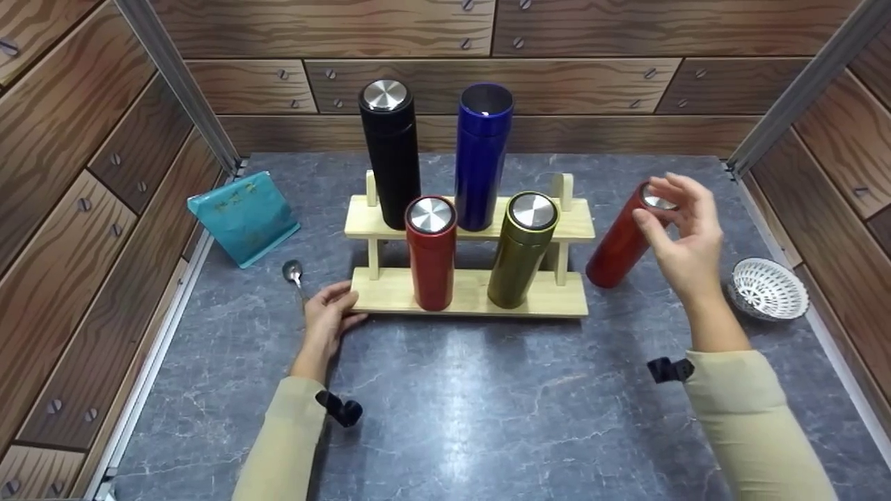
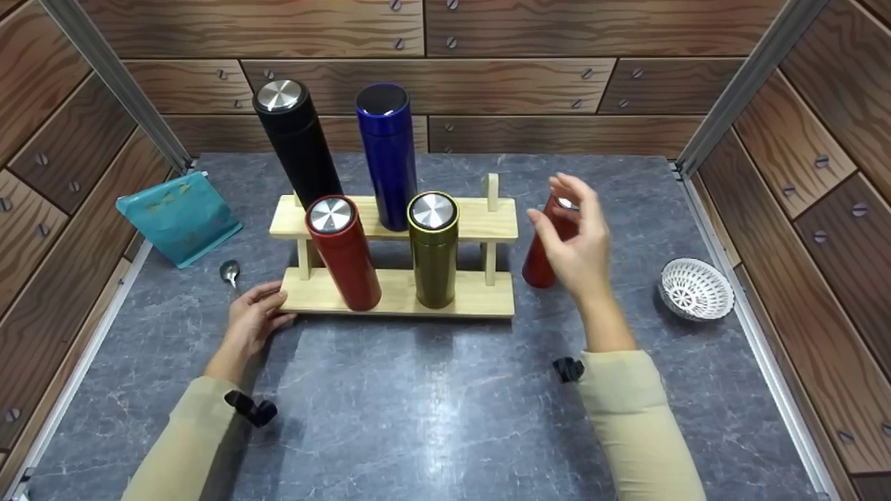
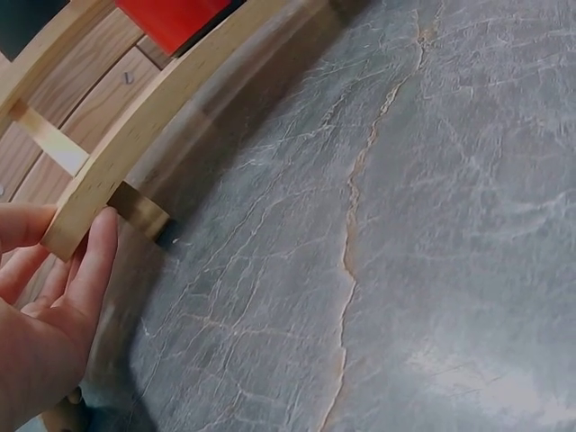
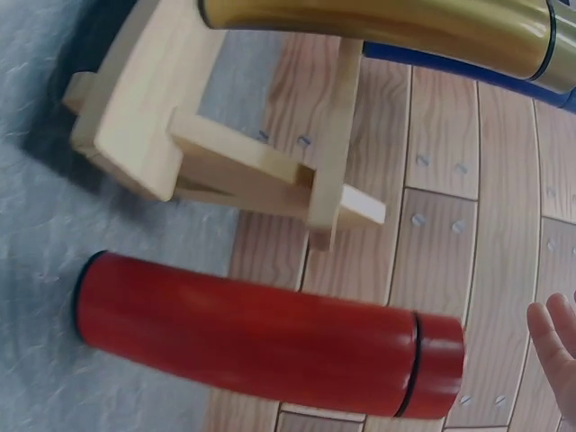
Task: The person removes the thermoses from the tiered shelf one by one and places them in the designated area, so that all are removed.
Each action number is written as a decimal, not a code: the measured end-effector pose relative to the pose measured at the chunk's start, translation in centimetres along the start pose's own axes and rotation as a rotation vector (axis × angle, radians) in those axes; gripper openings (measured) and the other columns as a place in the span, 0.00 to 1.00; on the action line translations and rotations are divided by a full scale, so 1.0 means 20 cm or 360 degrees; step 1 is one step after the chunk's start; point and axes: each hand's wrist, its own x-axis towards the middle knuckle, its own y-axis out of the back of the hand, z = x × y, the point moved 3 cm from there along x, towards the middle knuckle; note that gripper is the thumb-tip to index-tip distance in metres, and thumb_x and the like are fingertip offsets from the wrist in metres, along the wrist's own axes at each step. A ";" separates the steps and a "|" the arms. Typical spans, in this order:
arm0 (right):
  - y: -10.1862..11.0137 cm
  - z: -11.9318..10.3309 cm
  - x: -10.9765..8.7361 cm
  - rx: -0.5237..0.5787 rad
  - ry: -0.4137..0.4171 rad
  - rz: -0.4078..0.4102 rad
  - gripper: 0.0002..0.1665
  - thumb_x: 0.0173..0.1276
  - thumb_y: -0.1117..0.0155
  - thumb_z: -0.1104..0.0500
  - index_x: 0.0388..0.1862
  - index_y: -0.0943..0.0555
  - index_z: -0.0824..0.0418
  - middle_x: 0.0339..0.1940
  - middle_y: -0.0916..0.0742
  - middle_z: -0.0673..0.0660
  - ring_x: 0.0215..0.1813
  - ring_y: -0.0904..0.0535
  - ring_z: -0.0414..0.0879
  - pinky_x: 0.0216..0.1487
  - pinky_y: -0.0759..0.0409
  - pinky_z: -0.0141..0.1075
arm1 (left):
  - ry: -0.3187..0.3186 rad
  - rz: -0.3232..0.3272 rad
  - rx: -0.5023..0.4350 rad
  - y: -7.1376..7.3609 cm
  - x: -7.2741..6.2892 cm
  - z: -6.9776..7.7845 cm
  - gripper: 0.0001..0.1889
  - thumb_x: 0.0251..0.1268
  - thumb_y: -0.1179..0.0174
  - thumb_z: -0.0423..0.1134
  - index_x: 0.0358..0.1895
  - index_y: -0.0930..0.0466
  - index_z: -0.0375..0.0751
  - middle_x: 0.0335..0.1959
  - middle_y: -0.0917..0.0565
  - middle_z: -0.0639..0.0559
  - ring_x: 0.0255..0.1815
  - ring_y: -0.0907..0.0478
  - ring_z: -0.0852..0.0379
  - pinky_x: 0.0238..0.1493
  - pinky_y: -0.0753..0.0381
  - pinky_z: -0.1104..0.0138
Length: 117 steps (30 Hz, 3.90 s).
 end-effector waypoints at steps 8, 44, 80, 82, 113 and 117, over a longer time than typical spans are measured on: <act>-0.15 -0.12 0.05 -0.0093 -0.0034 -0.0120 0.29 0.52 0.37 0.79 0.55 0.31 0.74 0.50 0.20 0.62 0.53 0.24 0.49 0.51 0.22 0.34 | 0.0004 -0.0014 0.0008 0.00 0.00 0.00 0.20 0.58 0.42 0.25 0.56 0.29 0.31 0.49 0.26 0.41 0.33 0.21 0.55 0.34 0.15 0.60; -0.53 -0.02 0.25 0.0060 -0.0215 -0.0427 0.32 0.58 0.33 0.67 0.61 0.33 0.64 0.53 0.21 0.56 0.53 0.25 0.48 0.49 0.22 0.40 | 0.0065 0.0034 -0.0008 -0.01 0.00 0.00 0.20 0.59 0.41 0.27 0.56 0.28 0.34 0.47 0.24 0.44 0.32 0.21 0.56 0.35 0.15 0.60; -0.83 0.00 0.46 0.0094 -0.0671 -0.0729 0.47 0.50 0.25 0.62 0.66 0.41 0.58 0.56 0.25 0.61 0.57 0.27 0.51 0.58 0.27 0.43 | 0.0065 0.0022 0.0012 -0.01 0.00 0.01 0.20 0.57 0.42 0.25 0.55 0.29 0.32 0.45 0.25 0.41 0.31 0.21 0.54 0.35 0.15 0.60; -0.84 -0.01 0.47 0.0062 -0.0678 -0.0736 0.48 0.49 0.25 0.62 0.66 0.40 0.58 0.57 0.25 0.60 0.57 0.28 0.50 0.58 0.27 0.42 | 0.0063 0.0024 0.0001 -0.01 0.00 0.01 0.20 0.56 0.42 0.25 0.54 0.29 0.32 0.44 0.25 0.42 0.31 0.21 0.53 0.35 0.15 0.59; -0.78 -0.19 0.45 0.0072 -0.0588 -0.0562 0.36 0.46 0.24 0.66 0.54 0.30 0.59 0.50 0.19 0.59 0.48 0.23 0.52 0.52 0.24 0.40 | 0.0059 0.0025 0.0006 -0.01 0.01 0.00 0.19 0.56 0.41 0.24 0.53 0.28 0.31 0.43 0.24 0.42 0.29 0.21 0.54 0.32 0.15 0.59; -0.75 -0.18 0.46 0.0119 -0.0566 -0.0515 0.36 0.45 0.24 0.67 0.54 0.30 0.60 0.51 0.20 0.61 0.47 0.23 0.51 0.52 0.25 0.39 | 0.0057 0.0026 0.0003 -0.01 0.01 0.01 0.20 0.55 0.41 0.25 0.53 0.28 0.31 0.42 0.24 0.43 0.29 0.21 0.54 0.31 0.15 0.61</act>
